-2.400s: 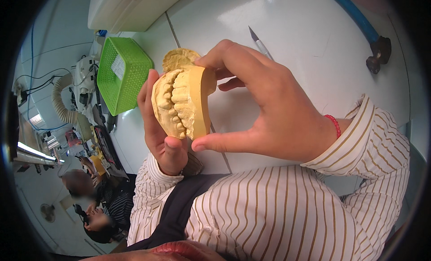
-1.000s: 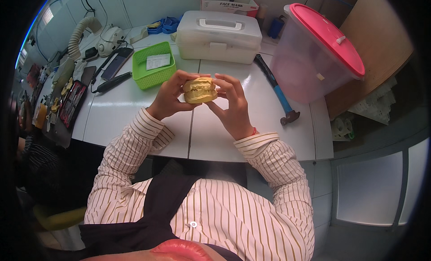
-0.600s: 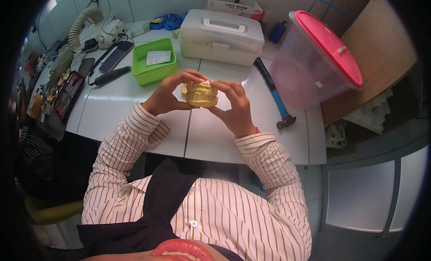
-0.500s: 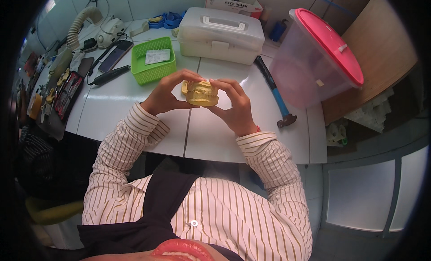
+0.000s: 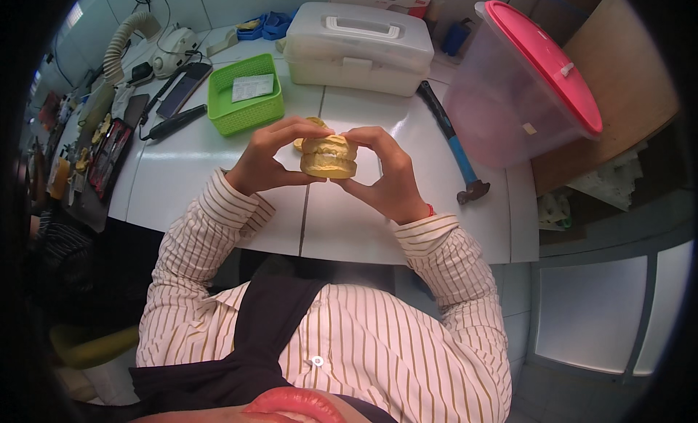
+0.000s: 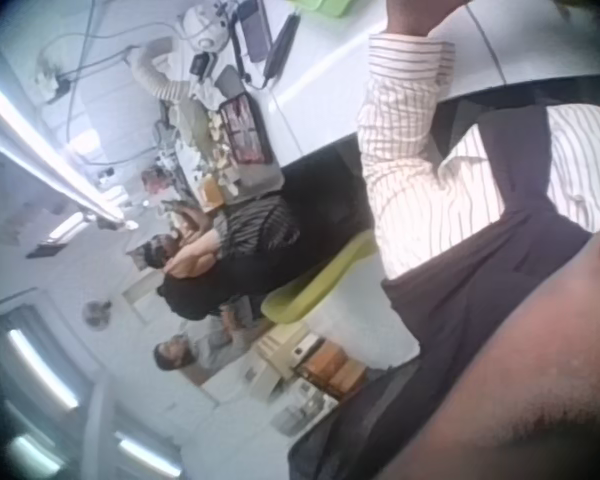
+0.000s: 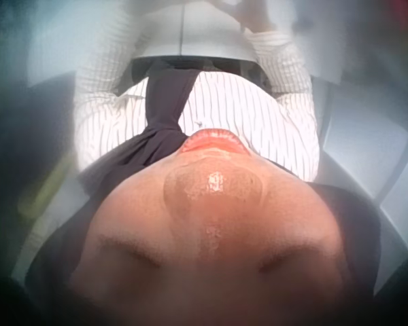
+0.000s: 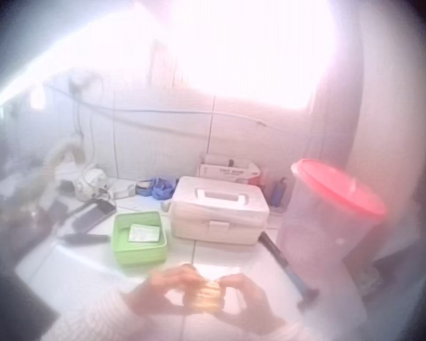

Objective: The person holds a yellow dental mold, separates it into two halves, and uses a metal carving tool to refine the edges and surfaces of the mold pieces. The person repeatedly aligns and separates the mold halves while carving.

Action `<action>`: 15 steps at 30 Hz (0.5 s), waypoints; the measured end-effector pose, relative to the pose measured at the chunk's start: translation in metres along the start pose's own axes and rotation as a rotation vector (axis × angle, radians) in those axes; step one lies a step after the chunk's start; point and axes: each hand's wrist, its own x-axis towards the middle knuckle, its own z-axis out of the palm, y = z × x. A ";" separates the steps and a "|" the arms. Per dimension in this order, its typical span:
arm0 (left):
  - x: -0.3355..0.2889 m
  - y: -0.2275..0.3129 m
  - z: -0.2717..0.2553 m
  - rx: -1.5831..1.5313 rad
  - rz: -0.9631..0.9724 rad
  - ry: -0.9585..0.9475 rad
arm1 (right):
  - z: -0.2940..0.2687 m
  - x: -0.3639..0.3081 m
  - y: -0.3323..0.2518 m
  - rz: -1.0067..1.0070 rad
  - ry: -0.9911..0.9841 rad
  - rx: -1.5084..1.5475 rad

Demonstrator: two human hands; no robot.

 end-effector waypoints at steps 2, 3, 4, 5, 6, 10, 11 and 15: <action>-0.003 -0.001 0.002 0.012 -0.021 -0.016 | 0.000 -0.001 -0.001 0.032 -0.016 0.040; -0.004 -0.001 0.003 0.020 -0.028 -0.024 | 0.000 -0.002 -0.002 0.046 -0.023 0.056; -0.003 0.001 0.003 0.042 -0.028 -0.033 | 0.000 -0.002 -0.003 0.060 -0.030 0.071; -0.004 0.003 0.004 0.056 -0.034 -0.041 | 0.000 -0.003 -0.003 0.067 -0.044 0.053; -0.003 0.004 0.004 0.070 -0.039 -0.049 | 0.000 -0.003 -0.004 0.073 -0.058 0.034; -0.003 0.004 0.005 0.090 -0.020 -0.005 | -0.002 -0.001 -0.006 0.078 -0.087 0.025; -0.003 0.005 0.007 0.043 -0.044 0.027 | -0.001 -0.002 -0.005 0.081 -0.081 0.047; -0.008 0.006 0.003 -0.126 -0.082 0.082 | 0.007 0.001 -0.009 0.117 -0.059 0.153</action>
